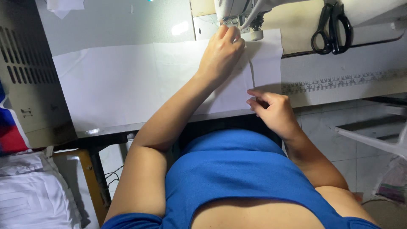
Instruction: Handling and aligning small pieces of white fabric on a sewing table
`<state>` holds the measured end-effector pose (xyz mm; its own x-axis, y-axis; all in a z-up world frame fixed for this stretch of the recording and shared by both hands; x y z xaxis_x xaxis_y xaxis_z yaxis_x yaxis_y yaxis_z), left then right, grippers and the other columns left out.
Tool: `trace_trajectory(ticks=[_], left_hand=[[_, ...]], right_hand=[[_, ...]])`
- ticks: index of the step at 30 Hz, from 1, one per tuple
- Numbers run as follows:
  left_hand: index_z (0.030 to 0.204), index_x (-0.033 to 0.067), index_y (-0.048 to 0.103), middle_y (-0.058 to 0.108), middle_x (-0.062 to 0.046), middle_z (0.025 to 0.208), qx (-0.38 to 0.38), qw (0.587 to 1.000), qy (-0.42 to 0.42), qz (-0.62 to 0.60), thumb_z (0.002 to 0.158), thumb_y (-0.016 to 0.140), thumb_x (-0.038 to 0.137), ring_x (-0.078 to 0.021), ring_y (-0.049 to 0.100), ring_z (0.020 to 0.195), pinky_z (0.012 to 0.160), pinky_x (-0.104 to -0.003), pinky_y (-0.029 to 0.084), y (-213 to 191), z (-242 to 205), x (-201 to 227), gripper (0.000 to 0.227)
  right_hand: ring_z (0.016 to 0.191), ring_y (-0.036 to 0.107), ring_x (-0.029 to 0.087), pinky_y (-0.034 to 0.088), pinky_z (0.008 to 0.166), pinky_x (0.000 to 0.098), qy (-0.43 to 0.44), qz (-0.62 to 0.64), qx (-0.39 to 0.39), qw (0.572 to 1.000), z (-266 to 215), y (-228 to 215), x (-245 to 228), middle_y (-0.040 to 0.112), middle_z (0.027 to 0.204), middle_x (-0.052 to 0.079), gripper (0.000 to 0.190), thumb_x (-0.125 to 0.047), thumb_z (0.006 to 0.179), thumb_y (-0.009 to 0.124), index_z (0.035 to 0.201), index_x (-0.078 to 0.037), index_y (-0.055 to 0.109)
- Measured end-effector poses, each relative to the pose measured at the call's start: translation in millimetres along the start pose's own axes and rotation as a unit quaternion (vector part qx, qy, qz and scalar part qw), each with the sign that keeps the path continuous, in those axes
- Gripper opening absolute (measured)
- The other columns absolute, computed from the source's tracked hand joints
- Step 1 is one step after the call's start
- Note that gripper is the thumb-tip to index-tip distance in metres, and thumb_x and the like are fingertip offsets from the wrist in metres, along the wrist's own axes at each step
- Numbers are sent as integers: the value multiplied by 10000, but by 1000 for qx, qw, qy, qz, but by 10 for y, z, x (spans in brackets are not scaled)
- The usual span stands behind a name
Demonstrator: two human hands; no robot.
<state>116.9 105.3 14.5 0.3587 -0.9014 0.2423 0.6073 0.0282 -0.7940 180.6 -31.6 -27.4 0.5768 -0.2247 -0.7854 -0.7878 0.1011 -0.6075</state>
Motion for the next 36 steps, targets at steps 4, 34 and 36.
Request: trace_trajectory(ticks=[4, 34, 36], left_hand=[[677, 8, 588, 503, -121, 867, 9, 1000, -10, -15, 717, 651, -19, -296, 460, 776, 584, -395, 459, 42, -13, -26, 79], [1492, 186, 284, 224, -96, 1547, -221, 970, -87, 57, 938, 525, 604, -316, 178, 1436, 1133, -556, 211, -152, -817, -16, 735], [1488, 179, 290, 231, -100, 1544, -219, 970, -94, 57, 937, 527, 597, -314, 178, 1435, 1130, -557, 213, -199, -824, -31, 732]], right_hand=[[735, 671, 98, 512, 756, 213, 14, 17, 1, 1000, -8, -4, 24, 722, 839, 59, 266, -132, 847, 698, 1105, -65, 684], [553, 487, 223, 413, 519, 356, -280, -220, 173, 918, 828, -286, -609, 513, 805, 83, 150, -2, 855, 834, 888, -56, 699], [610, 496, 237, 419, 534, 360, -286, -217, 181, 916, 824, -299, -612, 495, 790, 86, 144, 10, 854, 839, 900, -38, 711]])
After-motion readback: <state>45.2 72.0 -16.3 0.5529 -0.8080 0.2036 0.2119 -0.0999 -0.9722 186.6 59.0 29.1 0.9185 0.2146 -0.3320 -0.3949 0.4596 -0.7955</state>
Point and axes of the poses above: each hand's wrist, its own z-axis towards the middle knuckle, its own y-axis out of the palm, x = y × z, the point moved 10 cm from there along z, towards the middle knuckle
